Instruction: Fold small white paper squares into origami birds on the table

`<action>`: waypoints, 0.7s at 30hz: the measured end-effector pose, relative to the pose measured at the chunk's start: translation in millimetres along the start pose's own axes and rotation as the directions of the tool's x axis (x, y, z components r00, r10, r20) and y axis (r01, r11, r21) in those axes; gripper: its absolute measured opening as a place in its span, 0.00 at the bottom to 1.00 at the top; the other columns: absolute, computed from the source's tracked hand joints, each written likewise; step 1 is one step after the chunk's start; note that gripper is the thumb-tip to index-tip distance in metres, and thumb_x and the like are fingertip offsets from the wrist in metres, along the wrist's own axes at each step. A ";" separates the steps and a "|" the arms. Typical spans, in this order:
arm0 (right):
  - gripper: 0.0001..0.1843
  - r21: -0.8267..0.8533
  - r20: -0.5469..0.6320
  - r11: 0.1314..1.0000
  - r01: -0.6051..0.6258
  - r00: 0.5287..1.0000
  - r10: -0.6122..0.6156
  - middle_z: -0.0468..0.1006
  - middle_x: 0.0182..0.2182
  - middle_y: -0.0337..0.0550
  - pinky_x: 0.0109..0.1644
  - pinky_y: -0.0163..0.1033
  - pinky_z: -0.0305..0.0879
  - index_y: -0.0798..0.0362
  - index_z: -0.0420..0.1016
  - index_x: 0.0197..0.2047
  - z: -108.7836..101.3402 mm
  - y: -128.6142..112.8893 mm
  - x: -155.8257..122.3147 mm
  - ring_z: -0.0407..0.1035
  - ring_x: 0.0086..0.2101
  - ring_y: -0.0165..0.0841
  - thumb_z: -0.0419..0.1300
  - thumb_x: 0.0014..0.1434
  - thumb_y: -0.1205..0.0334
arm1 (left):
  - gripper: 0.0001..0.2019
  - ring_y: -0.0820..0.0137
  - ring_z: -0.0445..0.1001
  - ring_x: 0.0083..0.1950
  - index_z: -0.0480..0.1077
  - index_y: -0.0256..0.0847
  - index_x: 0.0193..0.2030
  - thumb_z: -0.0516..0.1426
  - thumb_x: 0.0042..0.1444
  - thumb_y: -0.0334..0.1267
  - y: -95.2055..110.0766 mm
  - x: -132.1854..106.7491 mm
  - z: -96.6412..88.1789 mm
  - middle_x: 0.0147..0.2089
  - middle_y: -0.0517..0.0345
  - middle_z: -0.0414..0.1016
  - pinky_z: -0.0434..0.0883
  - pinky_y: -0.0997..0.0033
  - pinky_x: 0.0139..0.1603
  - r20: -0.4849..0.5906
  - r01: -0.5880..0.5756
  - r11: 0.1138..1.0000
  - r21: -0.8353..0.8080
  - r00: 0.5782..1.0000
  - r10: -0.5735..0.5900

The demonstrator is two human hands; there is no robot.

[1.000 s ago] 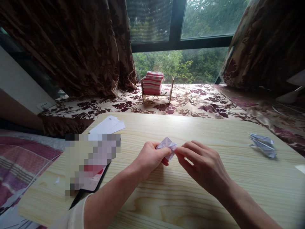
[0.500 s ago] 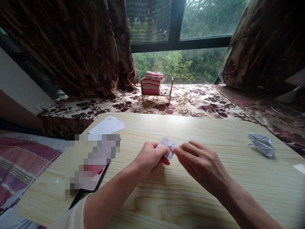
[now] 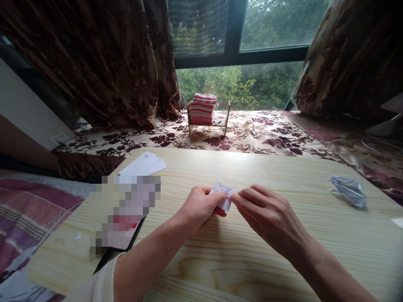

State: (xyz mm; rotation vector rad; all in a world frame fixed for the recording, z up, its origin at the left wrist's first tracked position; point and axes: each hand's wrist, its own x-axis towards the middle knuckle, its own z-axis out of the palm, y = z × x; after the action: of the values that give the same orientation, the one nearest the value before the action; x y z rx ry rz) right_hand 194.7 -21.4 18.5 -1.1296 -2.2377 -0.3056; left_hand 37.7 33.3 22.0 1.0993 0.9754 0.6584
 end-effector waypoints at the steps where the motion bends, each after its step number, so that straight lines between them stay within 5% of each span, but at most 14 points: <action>1: 0.11 0.003 -0.002 1.000 -0.001 1.000 0.001 0.72 0.25 0.45 0.32 0.38 0.60 0.56 0.75 0.35 0.3 0.0 -0.1 0.60 0.28 0.33 0.51 0.63 0.70 | 0.08 0.75 0.65 0.26 0.71 0.33 0.21 0.59 0.42 0.37 0.1 0.0 0.3 0.22 0.59 0.69 0.68 0.74 0.29 -0.002 -0.004 1.000 0.000 1.000 0.004; 4: 0.10 0.036 -0.019 0.999 -0.039 0.999 0.039 0.73 0.26 0.45 0.32 0.38 0.60 0.56 0.75 0.37 2.4 -0.5 -0.5 0.62 0.28 0.33 0.52 0.63 0.70 | 0.08 0.76 0.64 0.25 0.70 0.33 0.20 0.58 0.43 0.37 -0.1 -0.7 0.8 0.21 0.59 0.67 0.66 0.75 0.29 -0.025 -0.052 0.998 0.026 0.998 0.052; 7: 0.09 0.195 -0.069 0.961 -0.194 0.975 0.211 0.74 0.29 0.44 0.33 0.37 0.62 0.53 0.75 0.36 5.6 -1.6 -0.5 0.65 0.30 0.32 0.53 0.61 0.69 | 0.11 0.78 0.59 0.23 0.67 0.34 0.18 0.57 0.46 0.38 -1.4 -2.0 0.5 0.19 0.62 0.63 0.59 0.77 0.26 -0.068 -0.185 0.972 0.146 0.978 0.196; 12: 0.11 0.438 -0.016 0.725 -0.532 0.801 0.598 0.74 0.27 0.41 0.31 0.35 0.64 0.52 0.74 0.30 9.3 -4.9 1.6 0.67 0.28 0.31 0.54 0.60 0.60 | 0.13 0.78 0.51 0.23 0.64 0.36 0.19 0.53 0.51 0.38 -4.0 -5.6 0.3 0.19 0.65 0.54 0.52 0.76 0.24 -0.073 -0.318 0.901 0.294 0.933 0.353; 17: 0.16 0.608 0.159 0.478 -0.634 0.687 0.710 0.75 0.24 0.40 0.29 0.34 0.63 0.55 0.76 0.29 12.7 -8.5 4.5 0.66 0.25 0.30 0.56 0.58 0.51 | 0.14 0.78 0.50 0.23 0.62 0.37 0.19 0.54 0.52 0.39 -2.5 -9.0 2.3 0.20 0.66 0.52 0.50 0.76 0.23 -0.056 -0.337 0.877 0.341 0.925 0.377; 21: 0.17 0.677 0.234 0.355 -0.645 0.646 0.727 0.76 0.25 0.41 0.28 0.34 0.63 0.56 0.77 0.32 14.7 -7.5 3.7 0.67 0.26 0.31 0.59 0.55 0.49 | 0.14 0.77 0.53 0.24 0.65 0.36 0.20 0.54 0.52 0.40 -0.2 -9.4 3.8 0.20 0.65 0.55 0.53 0.76 0.25 -0.037 -0.348 0.884 0.312 0.925 0.377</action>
State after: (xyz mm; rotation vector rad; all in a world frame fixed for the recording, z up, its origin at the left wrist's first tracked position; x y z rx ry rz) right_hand 181.0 -16.9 9.6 -1.3985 -1.3118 0.8062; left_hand 36.9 23.7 25.2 1.5569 0.9818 0.8937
